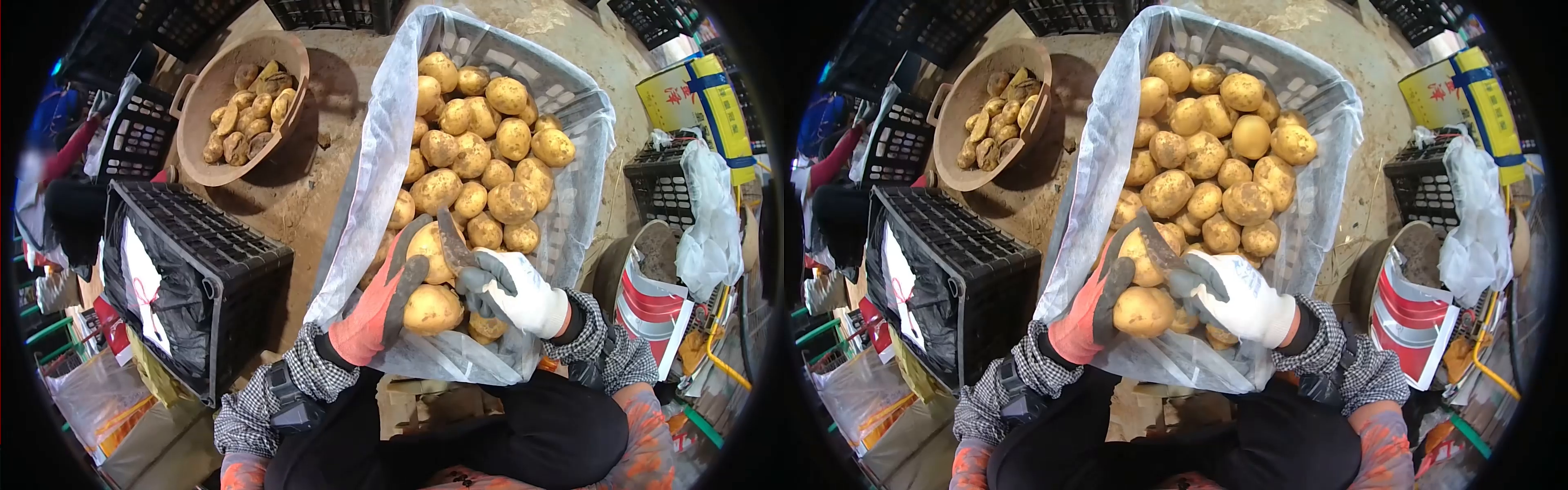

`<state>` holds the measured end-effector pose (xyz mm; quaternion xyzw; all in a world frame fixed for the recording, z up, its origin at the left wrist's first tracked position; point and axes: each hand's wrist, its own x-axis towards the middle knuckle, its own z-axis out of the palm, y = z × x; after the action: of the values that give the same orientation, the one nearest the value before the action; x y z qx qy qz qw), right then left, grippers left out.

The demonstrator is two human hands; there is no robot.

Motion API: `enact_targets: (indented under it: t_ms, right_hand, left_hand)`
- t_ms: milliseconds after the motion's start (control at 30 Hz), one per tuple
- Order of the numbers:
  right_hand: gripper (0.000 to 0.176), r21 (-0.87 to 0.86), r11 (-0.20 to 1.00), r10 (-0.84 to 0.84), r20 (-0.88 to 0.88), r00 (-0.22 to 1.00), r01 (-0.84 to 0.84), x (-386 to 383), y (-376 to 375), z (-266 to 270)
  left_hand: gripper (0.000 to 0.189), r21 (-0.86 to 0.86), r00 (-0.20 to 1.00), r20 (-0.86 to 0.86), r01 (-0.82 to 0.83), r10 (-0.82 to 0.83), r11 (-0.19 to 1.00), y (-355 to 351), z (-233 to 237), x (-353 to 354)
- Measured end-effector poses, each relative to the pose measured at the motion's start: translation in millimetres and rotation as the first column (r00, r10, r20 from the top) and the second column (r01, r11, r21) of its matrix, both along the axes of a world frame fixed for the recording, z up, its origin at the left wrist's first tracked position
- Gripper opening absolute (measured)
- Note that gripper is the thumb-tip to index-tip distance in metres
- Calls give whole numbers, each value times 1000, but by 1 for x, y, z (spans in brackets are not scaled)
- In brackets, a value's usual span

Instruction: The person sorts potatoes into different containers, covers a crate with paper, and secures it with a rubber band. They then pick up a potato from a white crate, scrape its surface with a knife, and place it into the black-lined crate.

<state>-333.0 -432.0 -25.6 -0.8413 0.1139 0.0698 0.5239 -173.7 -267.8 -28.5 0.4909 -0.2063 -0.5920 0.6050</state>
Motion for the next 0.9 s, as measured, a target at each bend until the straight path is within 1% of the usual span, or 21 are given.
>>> enact_targets:
  t_ms: [33, 67, 133, 167, 200, 267, 333, 400, 433, 467, 567, 600, 633, 667, 700, 733, 767, 800, 833, 867, 900]
  right_hand:
    - [48, 144, 988, -46, -119, 992, 63, -1, -2, -3]
    - [47, -209, 978, 55, 185, 981, -16, -6, 2, -6]
    - [46, 70, 991, 113, -2, 994, -113, -9, -3, -9]
    - [44, 526, 850, 95, -178, 979, 14, -3, -10, -5]
    - [43, 763, 581, -151, -243, 958, 285, -3, -6, 2]
    - [46, 492, 711, -537, -80, 840, 501, -6, -23, -7]
    - [52, 308, 737, -614, -70, 786, 602, 5, -78, -7]
    - [57, 50, 789, -614, 72, 786, 612, 27, -127, -14]
    - [60, -279, 804, -491, 187, 851, 526, 42, -145, -18]
    - [62, -582, 699, -333, 250, 909, 416, 57, -157, -20]
    - [66, -864, 481, -242, 30, 970, 147, 93, -169, -43]
    - [65, -878, 474, -286, -93, 954, 56, 104, -166, -42]
    - [68, -886, 459, -275, -78, 958, 60, 108, -169, -42]
    - [71, -894, 444, -263, -66, 963, 60, 109, -171, -41]
    - [67, -731, 652, -289, 6, 957, 201, 104, -174, -38]
    - [64, -502, 805, -330, 68, 942, 318, 97, -174, -35]
    - [59, -50, 914, -394, 133, 909, 403, 88, -158, -33]
    - [55, 385, 812, -441, -84, 893, 438, 77, -119, 8]
    - [52, 339, 816, -434, -174, 884, 467, 66, -93, 28]
    - [49, 559, 684, -383, -272, 883, 469, 57, -76, 31]
    - [44, 598, 691, -356, -208, 911, 406, 51, -59, 23]
  left_hand:
    - [63, 18, 990, -135, -31, 34, 999, 0, 3, -1]
    - [63, 6, 990, -138, -29, 29, 1000, 0, 5, -1]
    - [62, 11, 976, -216, -5, 7, 1000, 3, 6, 0]
    - [62, 21, 975, -217, -40, 44, 999, 2, 6, -1]
    - [62, 9, 975, -222, -32, 33, 999, 3, 3, -1]
    - [60, 58, 874, -478, -68, 88, 996, 9, -6, -1]
    - [59, 84, 827, -542, -121, 147, 989, 9, -12, -3]
    - [59, 110, 811, -550, -164, 198, 980, 7, -10, -4]
    - [59, 107, 810, -551, -169, 200, 980, 5, -9, -4]
    - [59, 92, 829, -525, -170, 193, 981, 4, -6, -4]
    - [59, 74, 863, -462, -191, 204, 979, 1, -12, -5]
    - [60, 69, 876, -430, -209, 218, 975, 2, -17, -5]
    - [60, 68, 876, -428, -213, 222, 975, 6, -24, -3]
    - [59, 16, 981, -152, -120, 121, 993, 13, -31, -1]
    - [58, -7, 990, 143, -12, 13, 1000, 17, -36, 2]
    - [58, -8, 989, 147, -17, 18, 1000, 19, -40, 4]
    - [56, -51, 961, 278, 18, -4, 999, 20, -41, 6]
    - [55, -83, 916, 400, 59, -20, 995, 22, -42, 7]
    - [55, -73, 918, 396, 49, -17, 996, 22, -42, 7]
    - [54, -96, 933, 359, 69, -30, 993, 18, -43, 8]
    - [54, -117, 945, 323, 87, -45, 989, 13, -43, 9]
